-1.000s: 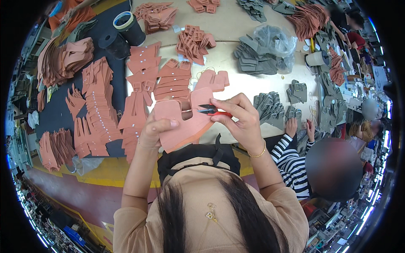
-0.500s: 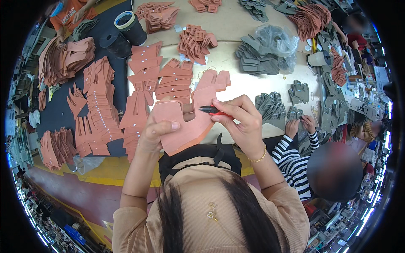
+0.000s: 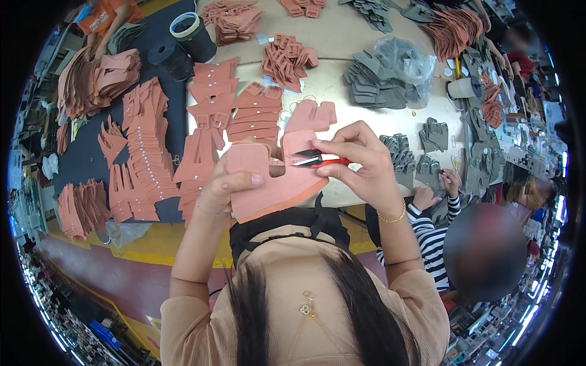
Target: The person uses red-handled scissors to trim the edges of pink leather pieces at a worktable. They repeatedly pick up pieces, cut along the edges, and place the trimmed pieces into a growing stack. Another worker is visible across the table handling similar materials.
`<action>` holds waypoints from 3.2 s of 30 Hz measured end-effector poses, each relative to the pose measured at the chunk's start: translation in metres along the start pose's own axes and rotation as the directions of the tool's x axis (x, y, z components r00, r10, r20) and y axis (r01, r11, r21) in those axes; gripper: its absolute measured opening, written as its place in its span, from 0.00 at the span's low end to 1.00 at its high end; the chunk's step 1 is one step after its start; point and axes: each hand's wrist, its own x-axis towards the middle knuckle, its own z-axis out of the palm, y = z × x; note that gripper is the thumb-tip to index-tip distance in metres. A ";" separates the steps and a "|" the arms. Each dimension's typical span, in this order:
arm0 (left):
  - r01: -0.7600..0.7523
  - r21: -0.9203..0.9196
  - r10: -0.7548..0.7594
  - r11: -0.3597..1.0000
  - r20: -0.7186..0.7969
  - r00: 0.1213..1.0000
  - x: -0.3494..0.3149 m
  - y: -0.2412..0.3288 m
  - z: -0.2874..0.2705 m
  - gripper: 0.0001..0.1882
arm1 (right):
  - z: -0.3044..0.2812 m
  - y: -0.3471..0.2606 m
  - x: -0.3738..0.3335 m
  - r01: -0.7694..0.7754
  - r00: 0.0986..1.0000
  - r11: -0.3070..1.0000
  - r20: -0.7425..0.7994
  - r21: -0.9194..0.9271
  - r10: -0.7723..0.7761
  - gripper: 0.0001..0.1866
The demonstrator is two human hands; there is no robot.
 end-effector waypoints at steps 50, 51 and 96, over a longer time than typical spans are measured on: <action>-0.112 0.273 0.084 0.956 0.110 0.990 -0.018 0.014 0.019 0.18 | 0.031 -0.020 0.007 0.119 0.987 0.987 -0.100 -0.104 -0.129 0.26; -0.114 0.291 0.084 0.950 0.115 0.990 -0.018 0.014 0.020 0.17 | 0.030 -0.021 0.007 0.105 0.988 0.990 -0.099 -0.098 -0.115 0.25; 0.449 0.835 0.098 0.319 -0.500 0.860 0.111 -0.220 -0.171 0.25 | 0.038 0.181 -0.009 -0.489 0.865 0.792 -0.322 -0.366 0.386 0.26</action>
